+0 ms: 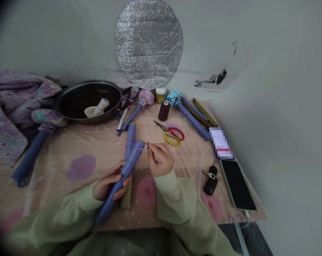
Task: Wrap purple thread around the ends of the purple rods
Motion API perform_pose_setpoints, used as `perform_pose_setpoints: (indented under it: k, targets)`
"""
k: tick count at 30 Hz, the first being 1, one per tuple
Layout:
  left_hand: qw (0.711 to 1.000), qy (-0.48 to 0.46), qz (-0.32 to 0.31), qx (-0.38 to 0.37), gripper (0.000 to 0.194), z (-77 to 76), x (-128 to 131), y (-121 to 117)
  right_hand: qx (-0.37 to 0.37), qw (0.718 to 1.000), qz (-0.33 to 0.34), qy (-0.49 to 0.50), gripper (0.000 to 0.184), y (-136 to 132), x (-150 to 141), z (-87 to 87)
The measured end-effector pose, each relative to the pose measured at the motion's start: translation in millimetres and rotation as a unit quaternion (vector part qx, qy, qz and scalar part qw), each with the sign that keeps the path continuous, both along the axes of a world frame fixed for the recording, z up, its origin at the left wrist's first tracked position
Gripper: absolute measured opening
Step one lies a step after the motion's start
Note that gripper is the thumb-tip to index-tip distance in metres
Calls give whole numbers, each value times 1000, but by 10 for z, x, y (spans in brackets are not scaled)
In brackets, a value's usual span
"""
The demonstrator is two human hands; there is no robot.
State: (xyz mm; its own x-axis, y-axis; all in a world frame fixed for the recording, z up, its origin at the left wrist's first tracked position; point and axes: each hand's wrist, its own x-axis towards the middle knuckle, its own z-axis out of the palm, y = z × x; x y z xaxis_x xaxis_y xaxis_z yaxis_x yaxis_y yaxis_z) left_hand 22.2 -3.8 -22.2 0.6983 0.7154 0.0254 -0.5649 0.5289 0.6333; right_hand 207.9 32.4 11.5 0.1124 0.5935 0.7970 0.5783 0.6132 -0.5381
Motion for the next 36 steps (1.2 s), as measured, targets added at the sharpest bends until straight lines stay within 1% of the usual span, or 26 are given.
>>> perform_pose_setpoints:
  k: [4,6,10,13,16,19,21,26,30,33,36]
  targets:
    - [1000,3,24,13,24,19,2,0,-39,997,3,62,24,10,24,-65]
    - [999,12,38,17,24,23,11,7,-44,996,7,76,25,7,34,-76]
    - [994,63,78,30,27,29,38,15,-29,997,37,57,31,-7,34,-69]
    - [990,101,96,25,31,43,52,6,-9,999,35,22,32,-15,29,-66]
    - [990,101,101,8,30,56,59,-5,7,1000,16,10,31,-10,31,-74]
    - [991,98,95,-5,30,54,59,-10,9,1000,-2,28,27,-3,30,-79]
    - [991,97,92,-2,30,46,57,-10,4,999,3,45,26,-5,20,-75]
    - [989,106,107,6,30,24,47,-5,-20,997,18,66,26,-24,-10,-71]
    - [986,112,121,9,32,25,43,6,-67,991,36,113,22,-22,-16,-82]
    - [984,124,128,12,33,36,42,13,-114,985,59,118,14,-17,-21,-75]
    - [981,140,136,10,35,50,41,17,-133,983,64,112,7,-20,-23,-61]
